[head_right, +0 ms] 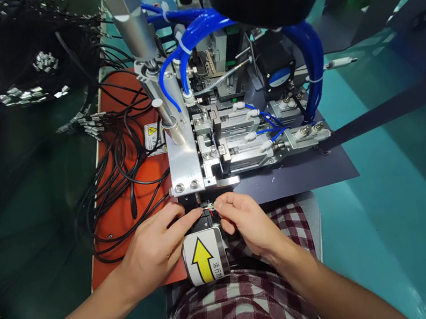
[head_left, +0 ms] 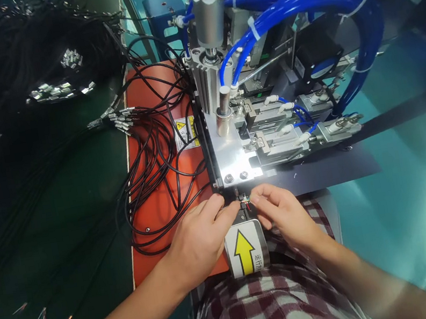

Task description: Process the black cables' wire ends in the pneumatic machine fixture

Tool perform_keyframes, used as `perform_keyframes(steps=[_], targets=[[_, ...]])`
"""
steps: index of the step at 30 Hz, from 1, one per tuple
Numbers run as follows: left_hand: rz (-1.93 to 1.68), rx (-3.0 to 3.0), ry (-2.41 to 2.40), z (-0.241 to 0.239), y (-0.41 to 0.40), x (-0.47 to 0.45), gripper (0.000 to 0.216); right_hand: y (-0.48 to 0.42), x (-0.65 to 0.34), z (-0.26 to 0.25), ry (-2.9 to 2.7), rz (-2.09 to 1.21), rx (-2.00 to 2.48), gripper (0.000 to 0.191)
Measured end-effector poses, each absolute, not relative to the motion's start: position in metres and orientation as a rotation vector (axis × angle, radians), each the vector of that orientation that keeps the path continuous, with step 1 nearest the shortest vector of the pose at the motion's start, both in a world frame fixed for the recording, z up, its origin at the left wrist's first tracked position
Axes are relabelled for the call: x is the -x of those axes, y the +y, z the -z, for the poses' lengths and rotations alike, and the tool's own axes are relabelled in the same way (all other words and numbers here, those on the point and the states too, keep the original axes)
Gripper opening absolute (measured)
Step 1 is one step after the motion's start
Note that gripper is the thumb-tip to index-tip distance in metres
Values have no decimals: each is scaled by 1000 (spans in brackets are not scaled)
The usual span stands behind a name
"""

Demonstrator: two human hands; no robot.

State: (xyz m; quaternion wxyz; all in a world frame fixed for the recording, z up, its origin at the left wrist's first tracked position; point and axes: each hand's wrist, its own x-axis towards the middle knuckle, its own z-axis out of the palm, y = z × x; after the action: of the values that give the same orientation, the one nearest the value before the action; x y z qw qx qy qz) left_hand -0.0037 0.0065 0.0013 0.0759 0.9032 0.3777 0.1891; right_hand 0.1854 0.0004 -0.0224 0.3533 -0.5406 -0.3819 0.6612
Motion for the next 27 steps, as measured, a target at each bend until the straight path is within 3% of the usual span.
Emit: perform_keyframes(steps=[3, 8, 14, 22, 27], targets=[[-579, -2714, 1133, -1, 7, 4, 34, 2, -187, 18, -1041, -1727, 1442, 28], [-613, -2704, 1114, 0, 8, 3, 33, -1, -184, 18, -1208, -1427, 1575, 20], [-614, -2676, 1097, 2, 8, 3, 32, 0, -186, 21, -1053, -1673, 1460, 24], [-633, -2665, 1082, 2, 8, 4, 32, 0, -182, 21, -1121, -1430, 1535, 18], [-633, -2674, 1083, 2, 8, 3, 32, 4, -182, 24, -900, -1682, 1429, 20]])
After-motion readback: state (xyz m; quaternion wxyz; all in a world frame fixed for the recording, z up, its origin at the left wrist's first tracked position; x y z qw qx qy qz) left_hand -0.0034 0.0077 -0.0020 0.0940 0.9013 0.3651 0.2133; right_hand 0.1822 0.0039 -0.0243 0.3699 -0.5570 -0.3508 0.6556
